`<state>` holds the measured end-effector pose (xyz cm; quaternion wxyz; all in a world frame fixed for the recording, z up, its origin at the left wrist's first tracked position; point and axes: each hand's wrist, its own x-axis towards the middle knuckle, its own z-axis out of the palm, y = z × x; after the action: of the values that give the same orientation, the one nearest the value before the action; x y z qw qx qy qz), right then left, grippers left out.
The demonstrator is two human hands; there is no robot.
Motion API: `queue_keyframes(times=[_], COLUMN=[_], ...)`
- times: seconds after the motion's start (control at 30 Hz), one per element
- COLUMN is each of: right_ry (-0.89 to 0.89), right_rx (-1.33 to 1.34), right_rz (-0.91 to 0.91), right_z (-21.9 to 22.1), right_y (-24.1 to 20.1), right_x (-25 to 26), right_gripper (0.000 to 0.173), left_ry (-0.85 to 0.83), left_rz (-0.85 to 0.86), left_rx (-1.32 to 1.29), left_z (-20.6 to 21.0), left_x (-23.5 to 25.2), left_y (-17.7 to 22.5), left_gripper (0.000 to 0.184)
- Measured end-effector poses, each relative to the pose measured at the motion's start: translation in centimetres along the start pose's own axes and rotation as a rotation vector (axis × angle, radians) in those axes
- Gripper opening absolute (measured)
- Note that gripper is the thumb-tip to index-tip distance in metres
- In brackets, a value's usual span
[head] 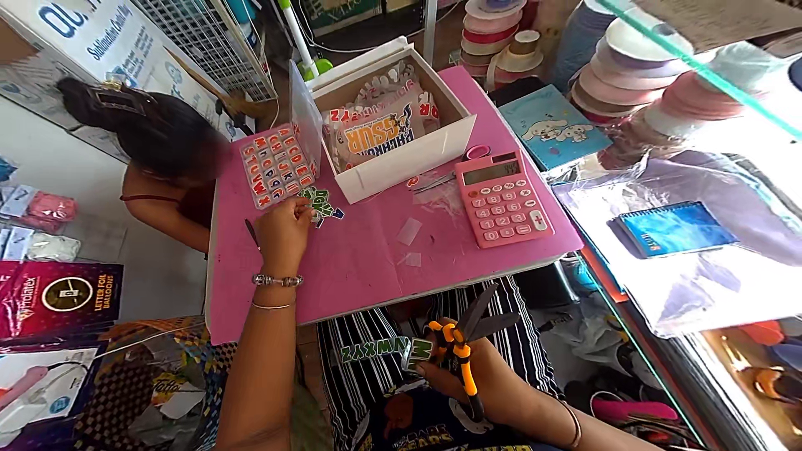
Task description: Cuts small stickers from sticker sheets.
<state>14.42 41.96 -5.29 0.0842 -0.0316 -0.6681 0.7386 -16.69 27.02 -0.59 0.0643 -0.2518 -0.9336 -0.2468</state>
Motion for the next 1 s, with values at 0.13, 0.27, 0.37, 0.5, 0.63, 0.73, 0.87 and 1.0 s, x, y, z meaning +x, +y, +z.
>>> queue_keyframes(times=[0.13, 0.27, 0.37, 0.5, 0.63, 0.73, 0.87, 1.0], right_ry=[0.011, 0.009, 0.064, 0.122, 0.124, 0.069, -0.168, -0.394], right_rx=[-0.007, 0.006, 0.028, 0.053, 0.046, 0.038, -0.15, -0.478], right_rz=[0.0, -0.023, -0.035, -0.034, -0.014, 0.023, 0.293, 0.7], right_z=[-0.3, -0.4, 0.1, 0.4, 0.9, 0.2, -3.2, -6.3], right_y=[0.1, 0.1, -0.3, -0.5, -0.8, -0.8, -1.1, -1.1], right_x=[-0.1, 0.4, 1.8, 3.8, 4.4, 3.9, 2.1, 0.3], right_gripper=[0.017, 0.018, 0.02, 0.025, 0.023, 0.02, 0.034, 0.058], left_ry=[0.086, 0.197, 0.05, -0.29, -0.443, -0.508, -0.488, -0.484], left_rz=[-0.013, 0.018, 0.124, 0.218, 0.106, -0.002, -0.089, -0.095], left_rx=[0.007, -0.177, -0.493, -1.029, -1.317, -1.351, -1.244, -1.13], left_z=[0.4, -1.3, -1.8, 0.5, 1.6, 1.7, 0.5, -0.4], left_x=[0.3, -2.7, -8.5, -14.5, -15.7, -15.3, -14.5, -13.6], left_y=[-0.7, -0.2, 2.5, 5.8, 6.4, 5.9, 5.5, 4.9], left_gripper=[0.033, 0.034, 0.036, 0.035, 0.018, 0.006, 0.013, 0.02])
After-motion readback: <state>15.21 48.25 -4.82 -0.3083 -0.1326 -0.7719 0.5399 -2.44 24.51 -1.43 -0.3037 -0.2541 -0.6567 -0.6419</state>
